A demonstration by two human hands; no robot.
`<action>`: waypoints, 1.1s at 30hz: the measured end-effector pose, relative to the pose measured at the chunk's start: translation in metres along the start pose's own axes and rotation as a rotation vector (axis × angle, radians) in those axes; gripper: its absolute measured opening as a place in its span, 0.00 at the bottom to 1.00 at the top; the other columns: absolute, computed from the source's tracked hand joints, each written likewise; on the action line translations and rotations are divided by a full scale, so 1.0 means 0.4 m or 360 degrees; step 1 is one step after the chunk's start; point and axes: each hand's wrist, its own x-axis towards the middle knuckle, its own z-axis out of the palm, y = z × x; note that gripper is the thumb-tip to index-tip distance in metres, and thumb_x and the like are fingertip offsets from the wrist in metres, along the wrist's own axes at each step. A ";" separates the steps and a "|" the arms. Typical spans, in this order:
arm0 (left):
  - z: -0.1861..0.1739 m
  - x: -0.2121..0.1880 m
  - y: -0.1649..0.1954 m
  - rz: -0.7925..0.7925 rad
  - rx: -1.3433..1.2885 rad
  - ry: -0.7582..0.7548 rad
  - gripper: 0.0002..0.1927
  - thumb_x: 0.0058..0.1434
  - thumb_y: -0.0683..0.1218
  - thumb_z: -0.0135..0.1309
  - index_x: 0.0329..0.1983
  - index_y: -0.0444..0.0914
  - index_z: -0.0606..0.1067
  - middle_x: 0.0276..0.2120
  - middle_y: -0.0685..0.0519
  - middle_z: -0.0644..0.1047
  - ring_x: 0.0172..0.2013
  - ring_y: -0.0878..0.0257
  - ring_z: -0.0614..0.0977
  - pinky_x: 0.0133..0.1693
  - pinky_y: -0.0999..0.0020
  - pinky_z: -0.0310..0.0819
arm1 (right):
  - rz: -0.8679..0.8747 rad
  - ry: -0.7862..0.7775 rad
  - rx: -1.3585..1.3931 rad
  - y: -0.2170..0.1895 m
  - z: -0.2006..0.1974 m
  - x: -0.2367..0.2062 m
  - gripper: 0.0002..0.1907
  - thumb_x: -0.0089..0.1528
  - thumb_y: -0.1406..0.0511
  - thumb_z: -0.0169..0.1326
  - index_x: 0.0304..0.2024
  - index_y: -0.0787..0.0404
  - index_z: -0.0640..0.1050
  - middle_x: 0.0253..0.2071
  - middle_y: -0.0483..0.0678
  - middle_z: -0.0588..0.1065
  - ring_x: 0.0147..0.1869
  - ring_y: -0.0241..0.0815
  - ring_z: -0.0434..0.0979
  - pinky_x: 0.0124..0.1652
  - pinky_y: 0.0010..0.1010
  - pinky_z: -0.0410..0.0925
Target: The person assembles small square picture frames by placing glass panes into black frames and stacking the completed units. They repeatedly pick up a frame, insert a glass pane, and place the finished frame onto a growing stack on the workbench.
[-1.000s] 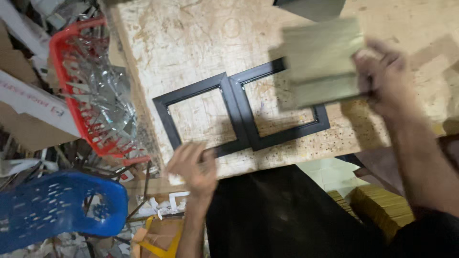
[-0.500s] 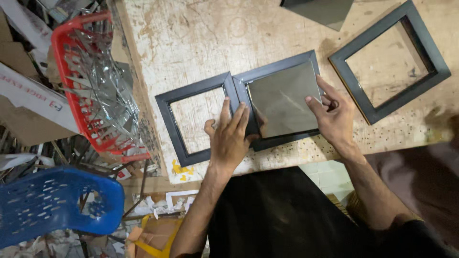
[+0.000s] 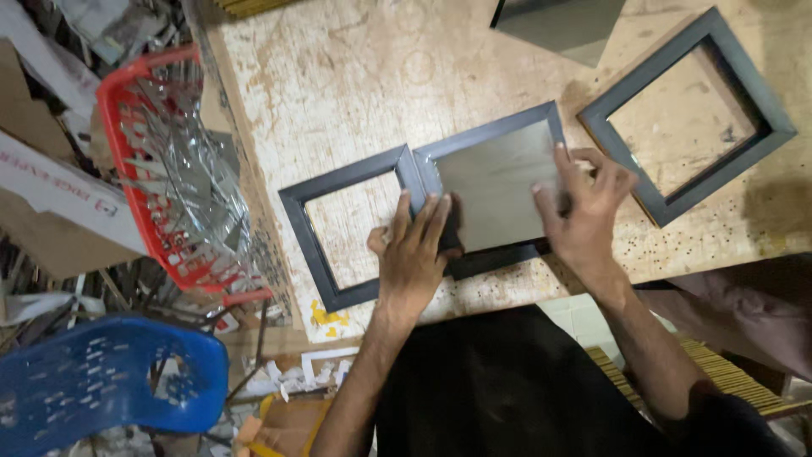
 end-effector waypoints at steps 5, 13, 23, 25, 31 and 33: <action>0.000 0.001 0.001 -0.0045 0.0127 -0.0107 0.31 0.52 0.57 0.66 0.61 0.50 0.76 0.68 0.53 0.66 0.71 0.43 0.56 0.52 0.37 0.52 | -0.0030 -0.0411 -0.0425 0.001 -0.015 -0.011 0.28 0.60 0.55 0.65 0.61 0.54 0.78 0.67 0.68 0.65 0.62 0.65 0.56 0.53 0.57 0.54; 0.005 0.009 -0.012 -0.0066 0.0045 -0.0176 0.32 0.56 0.54 0.64 0.66 0.51 0.72 0.71 0.52 0.62 0.72 0.41 0.53 0.58 0.29 0.47 | 0.0529 -0.0325 0.0473 0.051 -0.026 -0.015 0.36 0.59 0.59 0.62 0.63 0.74 0.67 0.52 0.66 0.73 0.52 0.61 0.74 0.50 0.46 0.67; -0.022 0.033 0.010 -0.0183 -0.0295 0.0348 0.29 0.61 0.57 0.63 0.66 0.50 0.72 0.68 0.51 0.65 0.72 0.47 0.57 0.65 0.38 0.49 | 0.0428 -0.0335 0.0291 0.061 -0.157 0.042 0.16 0.73 0.65 0.55 0.55 0.71 0.69 0.38 0.61 0.74 0.35 0.50 0.73 0.35 0.40 0.66; -0.018 0.072 -0.002 -0.0286 -0.0425 0.0557 0.29 0.65 0.61 0.60 0.66 0.48 0.72 0.65 0.51 0.69 0.69 0.51 0.64 0.67 0.43 0.55 | 0.0195 -0.0251 0.0072 0.087 -0.164 0.096 0.20 0.69 0.68 0.52 0.59 0.76 0.64 0.32 0.62 0.70 0.28 0.51 0.67 0.29 0.42 0.61; -0.038 0.225 -0.131 -0.0553 -0.1388 0.0469 0.36 0.69 0.65 0.54 0.67 0.34 0.67 0.57 0.40 0.77 0.56 0.56 0.79 0.56 0.59 0.74 | 0.0721 -0.0408 0.1178 0.083 0.104 0.318 0.16 0.72 0.66 0.50 0.59 0.68 0.71 0.37 0.46 0.67 0.38 0.38 0.62 0.34 0.33 0.59; -0.063 0.225 -0.195 -0.0777 -0.1359 0.0425 0.34 0.66 0.64 0.53 0.65 0.36 0.69 0.45 0.40 0.79 0.43 0.56 0.78 0.43 0.59 0.73 | 0.0872 -0.0684 0.0730 0.045 0.201 0.366 0.18 0.73 0.60 0.54 0.59 0.66 0.76 0.40 0.51 0.75 0.41 0.39 0.72 0.40 0.34 0.68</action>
